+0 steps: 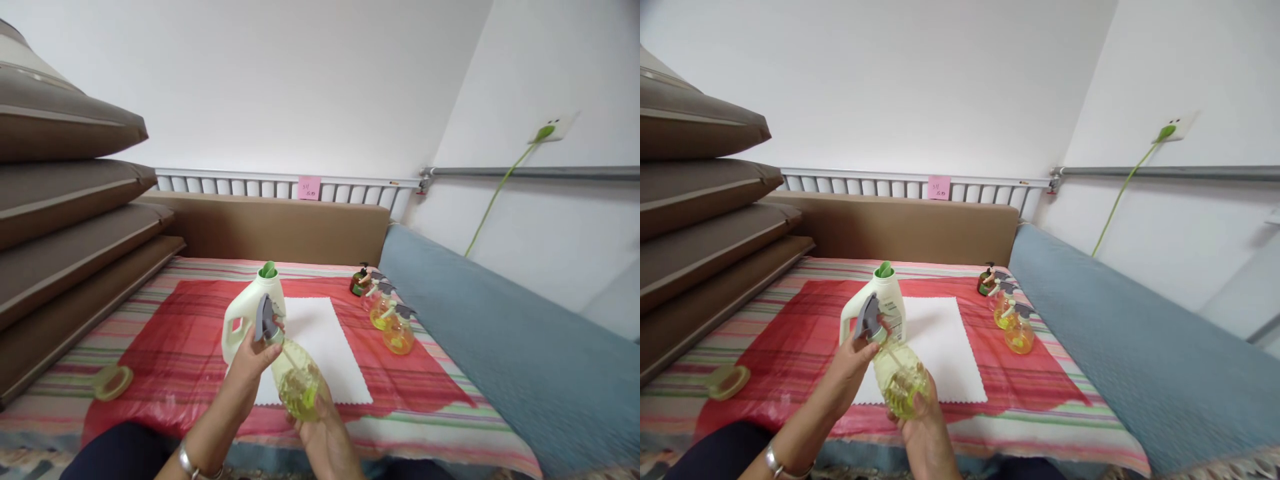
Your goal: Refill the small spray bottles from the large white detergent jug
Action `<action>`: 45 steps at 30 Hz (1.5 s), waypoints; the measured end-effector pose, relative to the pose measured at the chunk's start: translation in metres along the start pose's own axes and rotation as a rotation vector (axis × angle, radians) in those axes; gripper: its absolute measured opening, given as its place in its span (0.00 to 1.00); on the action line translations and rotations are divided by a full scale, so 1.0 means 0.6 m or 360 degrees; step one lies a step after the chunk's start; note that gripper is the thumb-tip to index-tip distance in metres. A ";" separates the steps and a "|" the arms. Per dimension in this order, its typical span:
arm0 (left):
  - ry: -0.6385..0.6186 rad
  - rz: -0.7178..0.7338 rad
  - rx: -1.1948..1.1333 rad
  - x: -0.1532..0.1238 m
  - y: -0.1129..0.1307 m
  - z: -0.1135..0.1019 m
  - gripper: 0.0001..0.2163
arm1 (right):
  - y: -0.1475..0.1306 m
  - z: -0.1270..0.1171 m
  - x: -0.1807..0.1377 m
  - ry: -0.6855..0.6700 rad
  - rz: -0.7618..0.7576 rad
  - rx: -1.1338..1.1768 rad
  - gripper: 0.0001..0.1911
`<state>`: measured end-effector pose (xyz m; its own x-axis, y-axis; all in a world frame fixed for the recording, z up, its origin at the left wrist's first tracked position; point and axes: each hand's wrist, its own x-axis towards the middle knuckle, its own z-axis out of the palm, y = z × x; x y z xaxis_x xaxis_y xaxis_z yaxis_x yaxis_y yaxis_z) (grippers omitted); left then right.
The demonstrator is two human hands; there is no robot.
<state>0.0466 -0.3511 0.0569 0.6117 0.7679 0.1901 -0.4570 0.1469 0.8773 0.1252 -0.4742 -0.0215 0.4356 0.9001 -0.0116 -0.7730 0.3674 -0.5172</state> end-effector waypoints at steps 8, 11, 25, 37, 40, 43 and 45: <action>0.0025 0.0022 0.0192 -0.004 -0.004 0.004 0.14 | -0.002 -0.003 -0.004 0.0000 -0.0038 -0.0059 0.33; 0.0142 0.0053 0.0217 -0.009 -0.004 0.011 0.14 | -0.002 -0.004 -0.003 -0.0021 -0.0065 -0.0099 0.32; 0.0196 -0.0013 0.0092 -0.009 -0.020 0.014 0.20 | 0.005 -0.010 0.004 0.0029 0.0030 0.0010 0.34; 0.0338 0.0121 0.0167 -0.015 -0.019 0.019 0.15 | 0.008 0.009 0.002 0.0081 0.0000 -0.0077 0.34; 0.0383 0.0074 0.0158 -0.018 -0.018 0.026 0.16 | 0.011 0.009 0.001 0.0112 -0.0003 -0.0085 0.33; 0.0352 -0.0005 0.0085 -0.022 -0.024 0.029 0.19 | 0.013 -0.001 0.004 0.0172 0.0015 -0.0026 0.31; 0.0371 -0.0051 0.0027 -0.023 -0.033 0.026 0.20 | 0.013 -0.009 0.006 0.0190 0.0021 0.0013 0.30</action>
<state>0.0575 -0.3743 0.0438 0.4590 0.8866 0.0567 -0.4277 0.1646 0.8888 0.1231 -0.4694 -0.0301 0.4768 0.8707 -0.1206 -0.7826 0.3580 -0.5093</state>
